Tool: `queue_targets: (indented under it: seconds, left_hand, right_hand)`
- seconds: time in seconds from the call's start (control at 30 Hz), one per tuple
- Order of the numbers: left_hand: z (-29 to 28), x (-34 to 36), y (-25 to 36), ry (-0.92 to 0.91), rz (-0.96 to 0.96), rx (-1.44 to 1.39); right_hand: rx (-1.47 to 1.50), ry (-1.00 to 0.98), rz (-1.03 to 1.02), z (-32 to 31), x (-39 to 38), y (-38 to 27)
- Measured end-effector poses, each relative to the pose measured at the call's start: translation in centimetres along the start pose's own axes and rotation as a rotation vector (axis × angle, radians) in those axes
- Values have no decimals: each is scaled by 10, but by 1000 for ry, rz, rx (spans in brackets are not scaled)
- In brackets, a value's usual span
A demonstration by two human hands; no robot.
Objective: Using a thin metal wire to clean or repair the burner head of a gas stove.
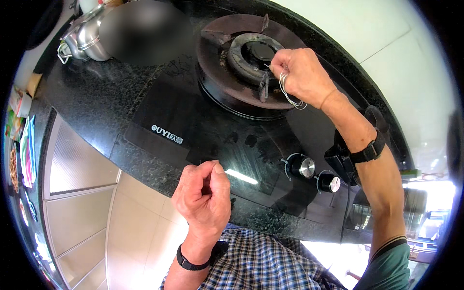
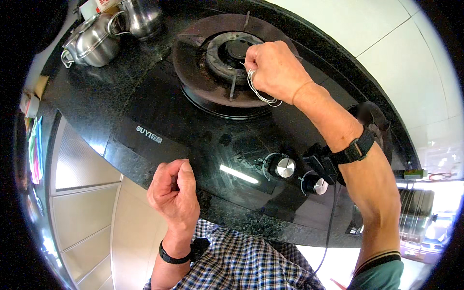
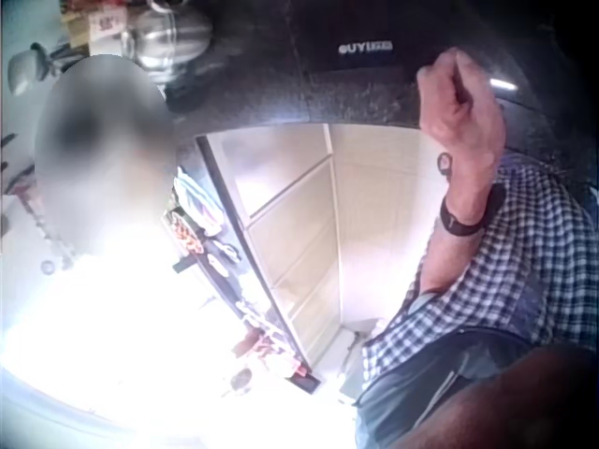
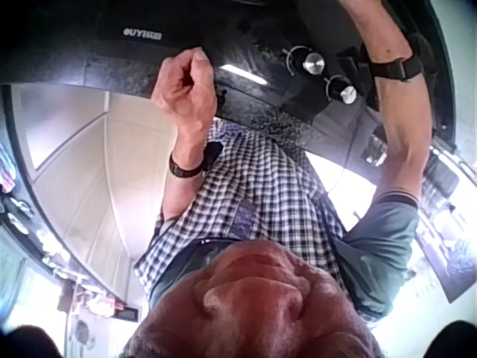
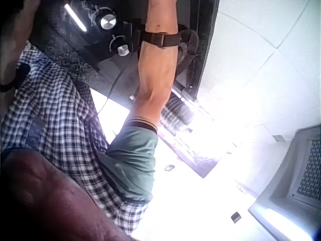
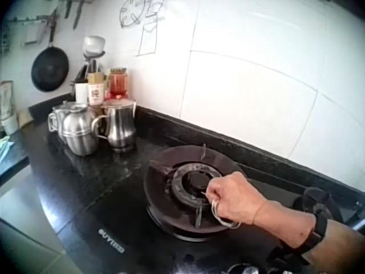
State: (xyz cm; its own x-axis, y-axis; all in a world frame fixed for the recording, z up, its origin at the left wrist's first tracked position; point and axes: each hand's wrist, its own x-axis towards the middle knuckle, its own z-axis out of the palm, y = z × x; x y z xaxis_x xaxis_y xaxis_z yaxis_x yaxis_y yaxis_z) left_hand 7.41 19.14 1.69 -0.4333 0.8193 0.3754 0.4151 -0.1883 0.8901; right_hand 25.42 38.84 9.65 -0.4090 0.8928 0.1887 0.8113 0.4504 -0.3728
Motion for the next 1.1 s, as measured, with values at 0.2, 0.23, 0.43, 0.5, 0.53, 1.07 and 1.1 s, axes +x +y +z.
queue_targets:
  seconds: [0.2, 0.23, 0.43, 0.5, 0.53, 1.07, 1.1]
  left_hand:
    - [1, 0, -1, 2, -18, -17]
    - [-1, 1, 1, -3, -11, -7]
    - [1, 0, 0, -5, -27, -8]
    - [-1, 1, 3, 4, -19, 5]
    - [-1, 0, 2, 7, -22, 4]
    - [-1, 2, 0, 9, -22, -28]
    - [-1, 2, 0, 0, -20, -34]
  right_hand:
    - [-63, 17, -47, 4, 5, 3]
    - [-42, 45, -14, 5, 7, 2]
    - [-74, 110, 37, 7, 5, 7]
    - [-50, 94, 7, 7, 7, 5]
    - [-52, 91, 4, 7, 7, 2]
    - [138, 27, 103, 10, 7, -1]
    - [93, 42, 51, 11, 9, -2]
